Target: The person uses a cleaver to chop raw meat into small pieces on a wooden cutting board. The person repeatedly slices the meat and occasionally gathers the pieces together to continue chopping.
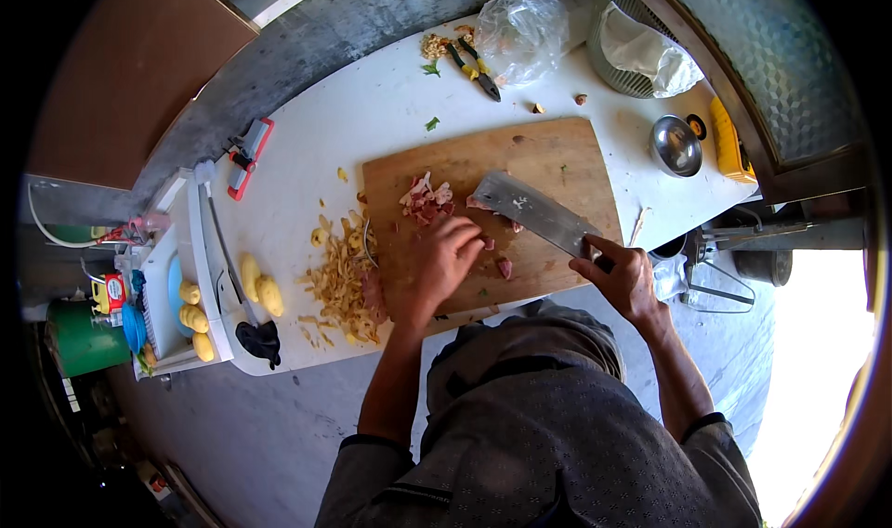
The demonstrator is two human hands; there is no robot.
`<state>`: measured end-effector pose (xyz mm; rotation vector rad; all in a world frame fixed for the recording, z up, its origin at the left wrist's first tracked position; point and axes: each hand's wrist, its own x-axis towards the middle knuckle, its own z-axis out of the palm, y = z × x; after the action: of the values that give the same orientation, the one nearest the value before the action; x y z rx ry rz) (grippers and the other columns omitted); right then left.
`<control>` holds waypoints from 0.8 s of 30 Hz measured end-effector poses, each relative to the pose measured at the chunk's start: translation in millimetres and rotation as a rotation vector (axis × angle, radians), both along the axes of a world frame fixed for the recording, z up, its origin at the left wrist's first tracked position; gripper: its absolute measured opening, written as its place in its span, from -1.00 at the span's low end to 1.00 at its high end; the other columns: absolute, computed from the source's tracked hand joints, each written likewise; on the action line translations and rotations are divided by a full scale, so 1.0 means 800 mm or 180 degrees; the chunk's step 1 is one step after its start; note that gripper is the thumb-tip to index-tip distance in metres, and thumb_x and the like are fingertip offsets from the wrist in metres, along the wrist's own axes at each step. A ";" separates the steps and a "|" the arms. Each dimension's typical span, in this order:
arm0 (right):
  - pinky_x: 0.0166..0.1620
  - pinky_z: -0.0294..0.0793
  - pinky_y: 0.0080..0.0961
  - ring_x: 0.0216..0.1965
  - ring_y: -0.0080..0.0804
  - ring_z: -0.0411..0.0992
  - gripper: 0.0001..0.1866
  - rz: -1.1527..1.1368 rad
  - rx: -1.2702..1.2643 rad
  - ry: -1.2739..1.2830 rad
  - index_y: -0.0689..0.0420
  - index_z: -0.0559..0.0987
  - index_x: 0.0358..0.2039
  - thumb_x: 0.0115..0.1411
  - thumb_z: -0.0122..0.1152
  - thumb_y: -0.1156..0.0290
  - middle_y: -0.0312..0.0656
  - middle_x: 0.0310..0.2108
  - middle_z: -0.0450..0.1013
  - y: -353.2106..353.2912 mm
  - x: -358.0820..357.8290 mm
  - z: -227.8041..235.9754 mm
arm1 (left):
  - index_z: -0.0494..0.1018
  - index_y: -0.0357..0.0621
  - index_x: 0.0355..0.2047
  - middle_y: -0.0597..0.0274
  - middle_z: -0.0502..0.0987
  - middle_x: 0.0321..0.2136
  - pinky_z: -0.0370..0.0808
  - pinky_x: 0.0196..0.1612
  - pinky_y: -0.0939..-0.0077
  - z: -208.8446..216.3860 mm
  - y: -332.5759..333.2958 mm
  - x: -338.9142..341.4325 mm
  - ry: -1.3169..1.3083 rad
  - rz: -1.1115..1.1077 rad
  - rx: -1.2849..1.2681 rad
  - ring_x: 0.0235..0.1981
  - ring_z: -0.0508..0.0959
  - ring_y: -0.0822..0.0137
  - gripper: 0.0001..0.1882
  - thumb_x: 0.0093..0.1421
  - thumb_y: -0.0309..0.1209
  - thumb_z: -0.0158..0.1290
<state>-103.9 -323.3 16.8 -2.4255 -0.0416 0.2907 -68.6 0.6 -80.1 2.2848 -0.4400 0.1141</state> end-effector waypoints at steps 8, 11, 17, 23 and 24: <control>-0.41 0.48 -0.42 -0.63 -0.55 0.44 -0.55 -0.0445 0.0066 0.0317 0.20 0.76 0.02 0.31 0.55 0.11 -0.17 -0.64 0.55 -0.023 -0.022 -0.022 | 0.72 -0.15 -0.15 0.15 0.64 0.13 0.37 0.39 -0.01 -0.052 -0.052 -0.038 -0.0038 -0.0895 0.0370 0.23 0.51 -0.01 -0.78 0.20 -0.39 0.34; -0.44 0.42 -0.46 -0.66 -0.58 0.37 -0.63 -0.0489 0.0135 0.0286 0.18 0.76 -0.07 0.33 0.53 0.13 -0.19 -0.68 0.50 -0.026 -0.025 -0.017 | 0.66 -0.16 -0.30 0.14 0.64 0.00 0.46 0.24 0.00 -0.055 -0.034 -0.026 -0.0277 -0.0633 0.0372 0.11 0.56 0.00 -0.91 0.16 -0.52 0.30; -0.48 0.34 -0.46 -0.66 -0.62 0.22 -0.66 -0.0538 0.0212 0.0206 0.17 0.71 -0.19 0.36 0.51 0.13 -0.24 -0.72 0.41 -0.030 -0.030 -0.012 | 0.62 -0.23 -0.31 0.11 0.64 -0.05 0.53 0.15 0.07 -0.048 0.021 0.021 -0.0560 0.0174 0.0632 0.06 0.57 -0.02 -0.89 0.16 -0.53 0.32; -0.48 0.34 -0.46 -0.65 -0.61 0.19 -0.65 -0.0623 0.0363 0.0176 0.17 0.72 -0.16 0.35 0.51 0.11 -0.24 -0.72 0.37 -0.034 -0.037 -0.022 | 0.65 -0.16 -0.04 0.11 0.63 0.05 0.46 0.24 0.01 -0.022 -0.016 0.058 -0.0665 0.0049 0.0702 0.13 0.54 -0.04 -0.68 0.19 -0.47 0.36; -0.47 0.34 -0.45 -0.65 -0.60 0.20 -0.65 -0.0630 0.0368 0.0173 0.17 0.73 -0.15 0.35 0.52 0.11 -0.24 -0.72 0.38 -0.034 -0.038 -0.023 | 0.65 -0.15 -0.04 0.10 0.63 0.05 0.47 0.22 0.02 -0.022 -0.023 0.064 -0.0525 -0.0039 0.0927 0.13 0.53 -0.04 -0.68 0.18 -0.47 0.36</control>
<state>-134.1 -350.2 -1.4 -2.2847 0.1995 0.2564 -17.7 -17.5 -98.1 2.5687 -0.5883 0.2478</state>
